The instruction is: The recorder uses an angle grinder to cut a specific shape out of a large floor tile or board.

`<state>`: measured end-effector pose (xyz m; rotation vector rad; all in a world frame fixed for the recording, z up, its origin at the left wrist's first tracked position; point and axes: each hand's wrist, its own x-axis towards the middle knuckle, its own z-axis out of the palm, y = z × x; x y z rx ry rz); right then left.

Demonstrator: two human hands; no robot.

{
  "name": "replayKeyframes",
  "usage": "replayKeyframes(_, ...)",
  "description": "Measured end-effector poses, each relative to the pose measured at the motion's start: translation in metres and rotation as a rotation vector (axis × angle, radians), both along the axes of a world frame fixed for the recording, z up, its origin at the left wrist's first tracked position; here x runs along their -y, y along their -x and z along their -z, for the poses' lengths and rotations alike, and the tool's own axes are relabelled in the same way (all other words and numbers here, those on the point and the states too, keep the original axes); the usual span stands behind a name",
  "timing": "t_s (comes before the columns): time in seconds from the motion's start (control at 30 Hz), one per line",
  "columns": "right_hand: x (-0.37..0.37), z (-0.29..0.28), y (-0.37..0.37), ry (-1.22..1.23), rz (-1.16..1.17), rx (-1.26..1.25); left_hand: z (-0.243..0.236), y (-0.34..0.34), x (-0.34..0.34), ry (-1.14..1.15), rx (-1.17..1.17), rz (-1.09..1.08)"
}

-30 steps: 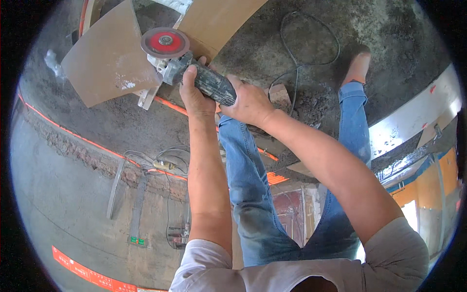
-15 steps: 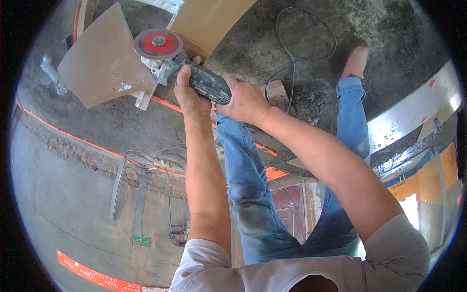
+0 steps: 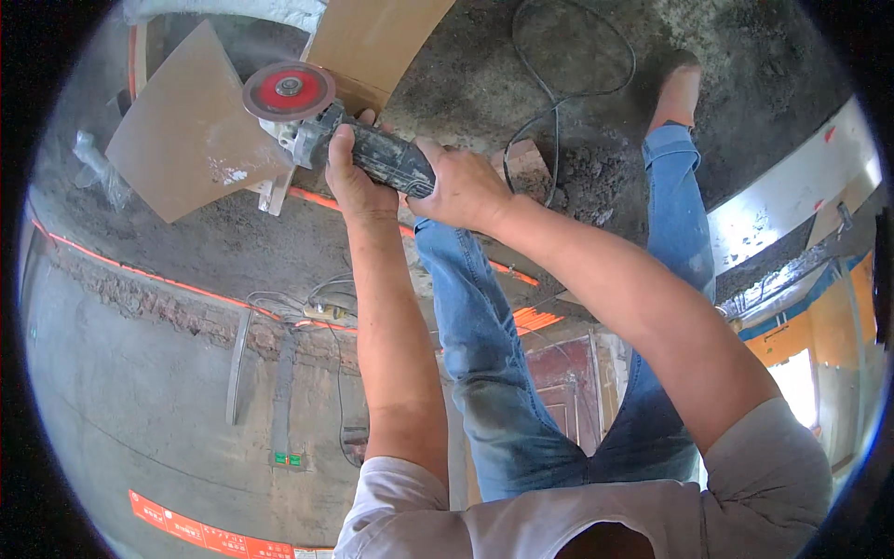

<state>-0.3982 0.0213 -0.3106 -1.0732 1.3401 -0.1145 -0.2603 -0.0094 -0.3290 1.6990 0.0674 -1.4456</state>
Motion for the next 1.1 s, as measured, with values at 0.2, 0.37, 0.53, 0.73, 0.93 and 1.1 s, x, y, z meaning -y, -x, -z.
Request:
replayKeyframes(0.2,-0.003,0.002,-0.001,-0.006,-0.002,-0.007,-0.003,0.003,0.001,0.002,0.018,0.009)
replayKeyframes(0.37,-0.001,-0.001,0.001,-0.022,-0.004,-0.008,-0.003,0.001,0.001,-0.009,0.014,0.031)
replayKeyframes(0.53,-0.002,-0.003,0.004,-0.016,0.003,-0.021,-0.003,0.004,-0.001,-0.025,0.017,0.008)
replayKeyframes(0.73,-0.006,-0.003,0.005,-0.005,0.0,-0.019,-0.008,0.005,-0.002,-0.022,-0.019,0.036)
replayKeyframes(0.93,-0.006,-0.006,0.007,-0.019,-0.003,0.003,-0.009,0.005,-0.004,-0.021,0.021,0.056)
replayKeyframes(1.1,-0.009,-0.006,0.01,-0.042,-0.007,0.029,-0.011,0.008,-0.007,-0.057,-0.001,0.038)
